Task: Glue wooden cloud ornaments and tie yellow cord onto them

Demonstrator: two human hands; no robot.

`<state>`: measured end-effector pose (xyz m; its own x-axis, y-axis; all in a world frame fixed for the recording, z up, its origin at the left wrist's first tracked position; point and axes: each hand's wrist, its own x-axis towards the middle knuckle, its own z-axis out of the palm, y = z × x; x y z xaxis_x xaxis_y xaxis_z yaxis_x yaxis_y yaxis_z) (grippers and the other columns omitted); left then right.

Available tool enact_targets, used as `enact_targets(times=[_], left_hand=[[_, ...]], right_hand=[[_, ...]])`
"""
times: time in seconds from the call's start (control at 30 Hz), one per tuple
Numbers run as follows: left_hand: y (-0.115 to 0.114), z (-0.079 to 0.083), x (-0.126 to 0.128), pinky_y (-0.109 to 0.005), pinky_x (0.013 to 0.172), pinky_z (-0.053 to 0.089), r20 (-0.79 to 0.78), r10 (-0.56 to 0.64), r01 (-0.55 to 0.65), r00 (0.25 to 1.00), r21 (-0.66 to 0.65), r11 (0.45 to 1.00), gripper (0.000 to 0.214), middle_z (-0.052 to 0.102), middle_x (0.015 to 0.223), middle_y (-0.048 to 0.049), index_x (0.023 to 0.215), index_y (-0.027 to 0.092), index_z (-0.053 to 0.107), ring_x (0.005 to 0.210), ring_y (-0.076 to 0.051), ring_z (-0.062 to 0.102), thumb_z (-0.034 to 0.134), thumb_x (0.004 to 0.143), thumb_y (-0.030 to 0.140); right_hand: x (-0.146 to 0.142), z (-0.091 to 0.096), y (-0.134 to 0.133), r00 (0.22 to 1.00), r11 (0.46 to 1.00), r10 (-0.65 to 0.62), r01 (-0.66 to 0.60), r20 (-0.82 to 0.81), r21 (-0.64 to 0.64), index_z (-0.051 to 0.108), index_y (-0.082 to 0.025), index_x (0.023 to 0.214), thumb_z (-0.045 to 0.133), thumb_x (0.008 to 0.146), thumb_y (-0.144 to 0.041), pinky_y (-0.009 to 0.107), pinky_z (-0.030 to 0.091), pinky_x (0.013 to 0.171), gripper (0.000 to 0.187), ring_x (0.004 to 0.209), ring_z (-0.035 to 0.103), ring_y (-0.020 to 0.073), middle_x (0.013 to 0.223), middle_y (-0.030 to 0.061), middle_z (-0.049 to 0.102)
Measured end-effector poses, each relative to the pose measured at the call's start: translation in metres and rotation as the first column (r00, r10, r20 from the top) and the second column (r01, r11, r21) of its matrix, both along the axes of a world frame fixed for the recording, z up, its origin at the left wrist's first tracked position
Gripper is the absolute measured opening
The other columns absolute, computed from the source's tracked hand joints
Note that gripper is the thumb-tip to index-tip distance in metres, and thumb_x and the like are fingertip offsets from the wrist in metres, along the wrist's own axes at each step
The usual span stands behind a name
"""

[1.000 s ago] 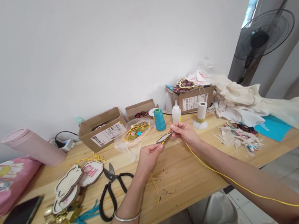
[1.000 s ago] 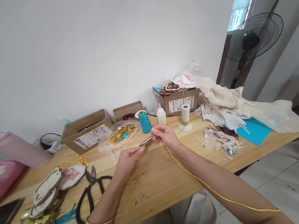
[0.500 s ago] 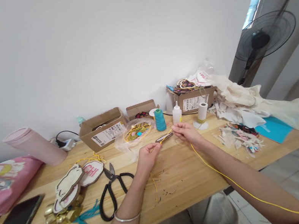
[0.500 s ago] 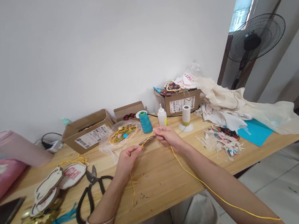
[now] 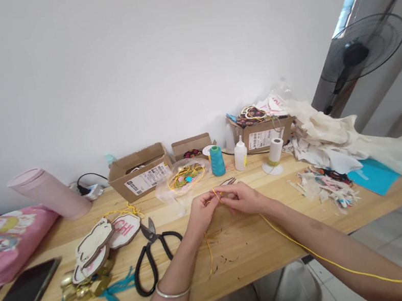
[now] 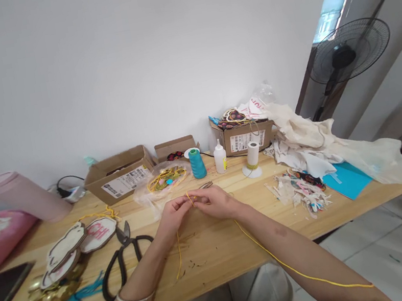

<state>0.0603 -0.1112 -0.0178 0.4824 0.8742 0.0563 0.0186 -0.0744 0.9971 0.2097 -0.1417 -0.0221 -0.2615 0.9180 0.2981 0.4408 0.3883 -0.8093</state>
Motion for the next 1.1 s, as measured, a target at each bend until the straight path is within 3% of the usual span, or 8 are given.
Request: enact_targets(times=[0.13,0.27,0.4,0.53,0.63,0.73,0.87,1.1], left_hand=[[-0.002,0.002,-0.001,-0.02,0.046,0.029,-0.016,0.053,-0.054,0.998,-0.085,0.995,0.022,0.053,0.047,0.0031,0.072,0.013,0.068,0.045,-0.009,0.041,0.061,0.062,0.032],[-0.003,0.003,0.0,-0.02,0.05,0.033,-0.019,0.069,-0.07,0.997,-0.053,0.996,0.026,0.061,0.057,-0.0005,0.068,0.013,0.069,0.052,-0.01,0.046,0.064,0.061,0.038],[-0.004,0.004,0.001,-0.019,0.041,0.023,-0.055,0.138,-0.142,0.989,-0.072,0.987,0.031,0.056,0.05,0.0016,0.065,0.013,0.068,0.042,-0.005,0.033,0.066,0.058,0.043],[-0.003,0.004,-0.001,-0.019,0.039,0.019,-0.016,0.148,-0.148,0.989,-0.168,0.975,0.033,0.062,0.06,-0.0009,0.073,0.013,0.069,0.039,-0.003,0.029,0.069,0.055,0.04],[-0.001,0.003,-0.004,-0.019,0.039,0.019,-0.018,0.183,-0.182,0.983,-0.21,0.96,0.032,0.057,0.048,0.0022,0.074,0.013,0.069,0.038,-0.003,0.027,0.071,0.053,0.038],[0.0,0.002,-0.005,-0.019,0.041,0.027,-0.001,0.221,-0.216,0.975,-0.213,0.953,0.029,0.057,0.047,0.0023,0.071,0.013,0.069,0.04,-0.005,0.038,0.073,0.051,0.034],[0.001,0.002,-0.005,-0.022,0.059,0.042,0.066,0.208,-0.195,0.976,-0.17,0.966,0.029,0.067,0.068,-0.0029,0.074,0.014,0.067,0.062,-0.012,0.057,0.074,0.051,0.031],[0.002,0.0,-0.003,-0.025,0.066,0.044,0.084,0.103,-0.096,0.991,-0.084,0.992,0.043,0.067,0.07,-0.0031,0.091,0.014,0.061,0.065,-0.014,0.06,0.072,0.053,0.031]], right_hand=[[0.003,-0.002,0.001,0.956,0.96,-0.167,0.101,0.24,0.262,0.062,-0.021,0.101,0.047,0.076,-0.019,0.021,0.032,0.05,0.029,0.046,0.049,0.01,0.054,-0.0004,0.061],[0.006,0.0,0.001,0.886,0.922,-0.261,0.112,0.382,0.369,0.064,-0.025,0.095,0.048,0.079,-0.027,0.023,0.033,0.054,0.022,0.063,0.059,0.0145,0.079,0.0045,0.069],[0.009,-0.001,0.003,0.864,0.918,-0.271,0.098,0.424,0.385,0.065,-0.026,0.09,0.046,0.082,-0.033,0.024,0.034,0.057,0.022,0.071,0.062,0.0159,0.084,0.0031,0.07],[0.01,-0.002,0.003,0.881,0.913,-0.279,0.12,0.381,0.39,0.066,-0.025,0.086,0.046,0.082,-0.032,0.023,0.034,0.056,0.022,0.07,0.062,0.0157,0.081,0.0029,0.07],[0.009,-0.001,0.002,0.893,0.908,-0.274,0.119,0.356,0.401,0.067,-0.025,0.085,0.047,0.082,-0.03,0.023,0.034,0.056,0.021,0.067,0.061,0.0146,0.079,0.0025,0.07],[0.007,0.0,0.001,0.901,0.909,-0.258,0.103,0.349,0.405,0.067,-0.025,0.084,0.048,0.081,-0.029,0.022,0.033,0.054,0.02,0.062,0.058,0.0127,0.077,0.0022,0.07],[0.006,0.006,-0.002,0.889,0.91,-0.266,0.105,0.372,0.4,0.067,-0.024,0.084,0.046,0.081,-0.03,0.023,0.029,0.052,0.022,0.058,0.054,0.0117,0.073,0.0027,0.068],[0.005,0.006,-0.002,0.936,0.933,-0.245,0.158,0.252,0.322,0.07,-0.023,0.081,0.048,0.08,-0.039,0.022,0.027,0.05,0.027,0.054,0.047,0.0106,0.06,0.002,0.058]])
